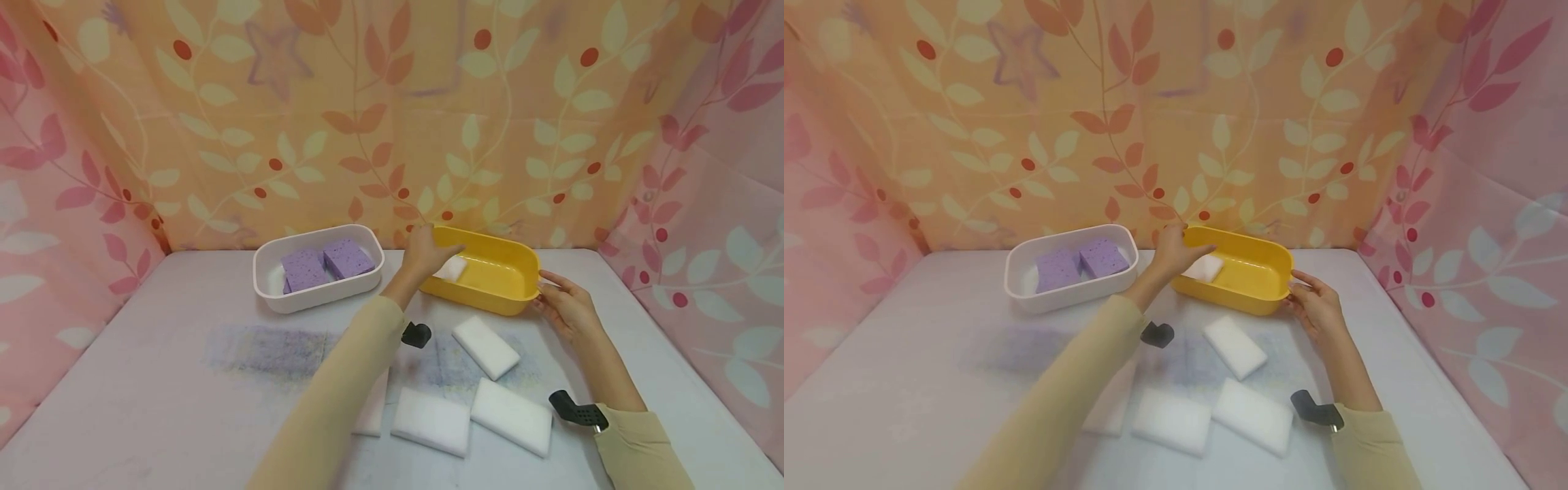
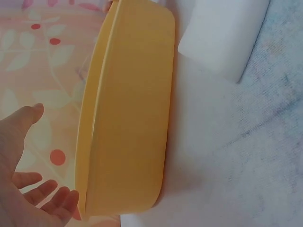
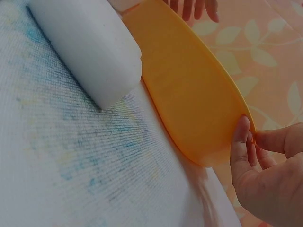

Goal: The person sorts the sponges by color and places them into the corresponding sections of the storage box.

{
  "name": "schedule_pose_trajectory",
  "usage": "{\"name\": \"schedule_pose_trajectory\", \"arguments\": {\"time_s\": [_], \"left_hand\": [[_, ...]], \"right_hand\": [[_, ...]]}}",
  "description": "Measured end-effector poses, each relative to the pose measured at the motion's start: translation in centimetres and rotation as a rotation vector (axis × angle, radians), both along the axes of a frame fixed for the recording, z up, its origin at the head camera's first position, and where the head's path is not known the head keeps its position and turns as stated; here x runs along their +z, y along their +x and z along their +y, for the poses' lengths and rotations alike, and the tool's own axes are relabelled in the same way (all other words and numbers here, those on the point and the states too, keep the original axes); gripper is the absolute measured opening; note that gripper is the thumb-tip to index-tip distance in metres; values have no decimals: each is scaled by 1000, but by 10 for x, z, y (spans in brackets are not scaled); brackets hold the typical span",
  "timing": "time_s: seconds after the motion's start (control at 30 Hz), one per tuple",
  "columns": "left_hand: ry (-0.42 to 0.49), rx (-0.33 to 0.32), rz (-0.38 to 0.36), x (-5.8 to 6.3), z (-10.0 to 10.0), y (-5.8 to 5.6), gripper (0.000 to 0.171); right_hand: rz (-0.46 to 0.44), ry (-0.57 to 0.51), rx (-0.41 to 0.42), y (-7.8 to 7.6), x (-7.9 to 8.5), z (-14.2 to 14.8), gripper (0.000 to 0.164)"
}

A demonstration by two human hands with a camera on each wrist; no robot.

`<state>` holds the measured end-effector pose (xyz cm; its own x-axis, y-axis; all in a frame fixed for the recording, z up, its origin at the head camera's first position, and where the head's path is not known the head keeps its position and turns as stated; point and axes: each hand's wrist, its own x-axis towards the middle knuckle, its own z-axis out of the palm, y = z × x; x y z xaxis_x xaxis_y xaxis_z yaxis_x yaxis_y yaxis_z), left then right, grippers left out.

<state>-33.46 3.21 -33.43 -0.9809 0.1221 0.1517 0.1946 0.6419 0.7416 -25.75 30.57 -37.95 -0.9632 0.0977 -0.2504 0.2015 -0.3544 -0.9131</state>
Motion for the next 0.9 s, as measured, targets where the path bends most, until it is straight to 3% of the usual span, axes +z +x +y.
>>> {"name": "schedule_pose_trajectory", "arguments": {"time_s": [0.13,0.3,0.53,0.7,0.9], "left_hand": [[70,-23,3,-1,-6,4,76],[143,-43,-5,-2,-19,13,77],[146,-18,36,-5,-39,25,66],[139,-38,34,-6,-50,40,70],[149,-42,64,-6,-62,58,63]], "right_hand": [[7,19,9,-1,-1,0,47],[19,18,10,-1,-2,0,36],[20,12,5,-2,-3,1,28],[31,5,13,-2,-3,1,29],[34,12,12,-4,-3,3,30]]}}
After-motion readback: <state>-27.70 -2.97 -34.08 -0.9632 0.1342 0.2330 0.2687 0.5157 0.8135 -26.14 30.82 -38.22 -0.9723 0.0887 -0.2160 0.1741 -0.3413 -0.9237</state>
